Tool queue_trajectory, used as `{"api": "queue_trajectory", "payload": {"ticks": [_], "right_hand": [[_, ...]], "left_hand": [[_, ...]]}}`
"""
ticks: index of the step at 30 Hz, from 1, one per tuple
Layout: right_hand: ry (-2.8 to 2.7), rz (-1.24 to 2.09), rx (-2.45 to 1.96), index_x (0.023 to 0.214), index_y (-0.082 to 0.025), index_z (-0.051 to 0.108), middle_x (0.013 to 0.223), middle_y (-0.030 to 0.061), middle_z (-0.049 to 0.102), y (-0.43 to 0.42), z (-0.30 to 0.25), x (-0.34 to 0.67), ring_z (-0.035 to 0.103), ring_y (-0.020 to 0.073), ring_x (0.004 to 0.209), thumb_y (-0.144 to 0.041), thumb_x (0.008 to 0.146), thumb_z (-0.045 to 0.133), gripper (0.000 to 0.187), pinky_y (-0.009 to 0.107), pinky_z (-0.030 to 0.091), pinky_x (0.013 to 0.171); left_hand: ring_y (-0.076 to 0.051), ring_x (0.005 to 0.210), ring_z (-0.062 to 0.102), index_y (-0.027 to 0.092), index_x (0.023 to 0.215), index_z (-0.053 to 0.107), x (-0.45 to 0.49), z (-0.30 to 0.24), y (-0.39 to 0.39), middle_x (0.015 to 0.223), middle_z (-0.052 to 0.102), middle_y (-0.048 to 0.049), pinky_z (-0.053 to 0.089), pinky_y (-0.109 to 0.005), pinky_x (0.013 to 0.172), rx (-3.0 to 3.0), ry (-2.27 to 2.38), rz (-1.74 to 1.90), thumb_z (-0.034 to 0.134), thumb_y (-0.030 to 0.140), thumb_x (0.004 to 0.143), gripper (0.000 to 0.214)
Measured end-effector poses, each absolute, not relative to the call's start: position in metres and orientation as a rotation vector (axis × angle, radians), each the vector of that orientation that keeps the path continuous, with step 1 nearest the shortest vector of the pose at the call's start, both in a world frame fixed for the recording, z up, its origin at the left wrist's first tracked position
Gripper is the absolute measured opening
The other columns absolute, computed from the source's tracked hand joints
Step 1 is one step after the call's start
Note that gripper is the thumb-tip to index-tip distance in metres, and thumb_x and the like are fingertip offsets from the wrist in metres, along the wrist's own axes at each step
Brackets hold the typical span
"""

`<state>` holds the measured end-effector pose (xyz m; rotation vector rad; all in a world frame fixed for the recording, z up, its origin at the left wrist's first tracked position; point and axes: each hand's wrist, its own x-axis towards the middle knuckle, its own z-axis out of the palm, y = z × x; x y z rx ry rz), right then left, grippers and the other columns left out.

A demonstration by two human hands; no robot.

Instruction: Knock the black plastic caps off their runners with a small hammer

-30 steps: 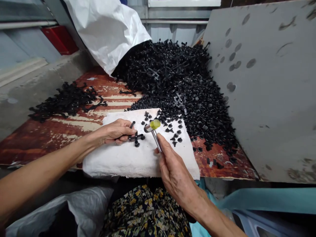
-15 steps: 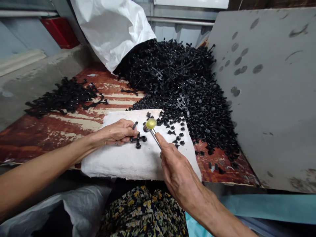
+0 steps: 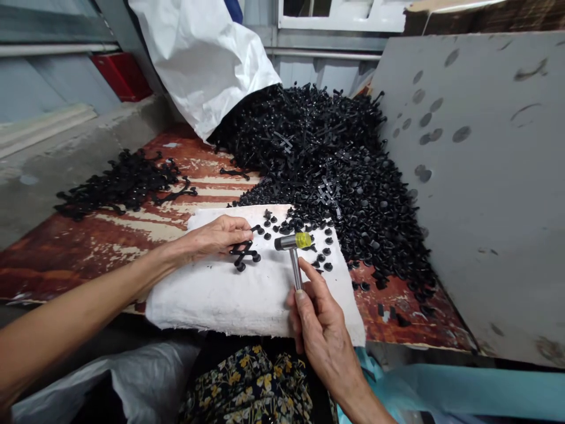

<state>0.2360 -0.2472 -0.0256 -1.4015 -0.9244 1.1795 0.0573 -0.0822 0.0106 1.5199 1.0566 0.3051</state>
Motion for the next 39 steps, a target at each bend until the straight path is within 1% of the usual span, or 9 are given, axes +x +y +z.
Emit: {"api": "queue_trajectory", "payload": {"ticks": [2,5,11,15,21,31,39], "right_hand": [[-0.902,1.189,-1.387,0.137,-0.030,0.045,0.071,-0.0034,0.053,-0.248,-0.029,0.236,0.039,0.0088,0.044,-0.053,0.086,0.059,0.057,0.019,0.039,0.030],[-0.895,1.181,-1.363,0.137,-0.033,0.045,0.072,-0.0036,0.053,-0.249,-0.033,0.237,0.039,0.0082,0.044,-0.052,0.088,0.058,0.054,0.018,0.039,0.030],[-0.868,1.176,-1.365,0.135,-0.035,0.049,0.072,-0.0029,0.054,-0.251,-0.036,0.237,0.043,0.0087,0.045,-0.050,0.088,0.059,0.051,0.016,0.038,0.030],[-0.844,1.163,-1.380,0.135,-0.033,0.049,0.070,-0.0030,0.054,-0.250,-0.034,0.236,0.043,0.0088,0.045,-0.052,0.087,0.058,0.052,0.016,0.038,0.031],[-0.865,1.185,-1.422,0.133,-0.028,0.050,0.066,-0.0041,0.053,-0.247,-0.024,0.236,0.042,0.0094,0.044,-0.058,0.081,0.063,0.062,0.016,0.038,0.030],[-0.885,1.186,-1.431,0.135,-0.028,0.048,0.066,-0.0043,0.052,-0.248,-0.026,0.237,0.042,0.0094,0.044,-0.056,0.083,0.060,0.060,0.018,0.038,0.032],[-0.901,1.181,-1.433,0.135,-0.030,0.048,0.068,-0.0037,0.052,-0.249,-0.026,0.237,0.041,0.0096,0.045,-0.057,0.084,0.059,0.058,0.018,0.038,0.032]], "left_hand": [[-0.003,0.040,0.033,0.015,0.068,0.051,0.060,0.011,-0.081,0.055,0.049,0.0033,0.021,-0.018,0.039,1.568,1.052,0.315,0.059,0.029,0.080,0.020],[-0.004,0.041,0.034,0.015,0.066,0.052,0.064,0.012,-0.080,0.055,0.048,0.0030,0.022,-0.018,0.040,1.598,1.096,0.309,0.056,0.025,0.081,0.018],[-0.005,0.042,0.035,0.015,0.064,0.052,0.065,0.006,-0.075,0.052,0.048,0.0033,0.023,-0.018,0.042,1.618,1.104,0.340,0.055,0.024,0.079,0.018],[-0.005,0.043,0.035,0.014,0.063,0.052,0.065,0.007,-0.076,0.052,0.047,0.0038,0.024,-0.019,0.042,1.613,1.115,0.336,0.054,0.023,0.078,0.018],[-0.005,0.042,0.034,0.015,0.062,0.050,0.069,0.010,-0.078,0.051,0.046,0.0046,0.023,-0.019,0.042,1.566,1.153,0.321,0.054,0.023,0.078,0.019],[-0.004,0.040,0.033,0.015,0.062,0.050,0.067,0.005,-0.076,0.050,0.045,0.0048,0.022,-0.019,0.040,1.586,1.174,0.308,0.053,0.021,0.079,0.018],[-0.005,0.040,0.035,0.015,0.065,0.052,0.067,0.002,-0.074,0.052,0.047,0.0041,0.024,-0.018,0.039,1.573,1.168,0.325,0.054,0.023,0.079,0.017]]}}
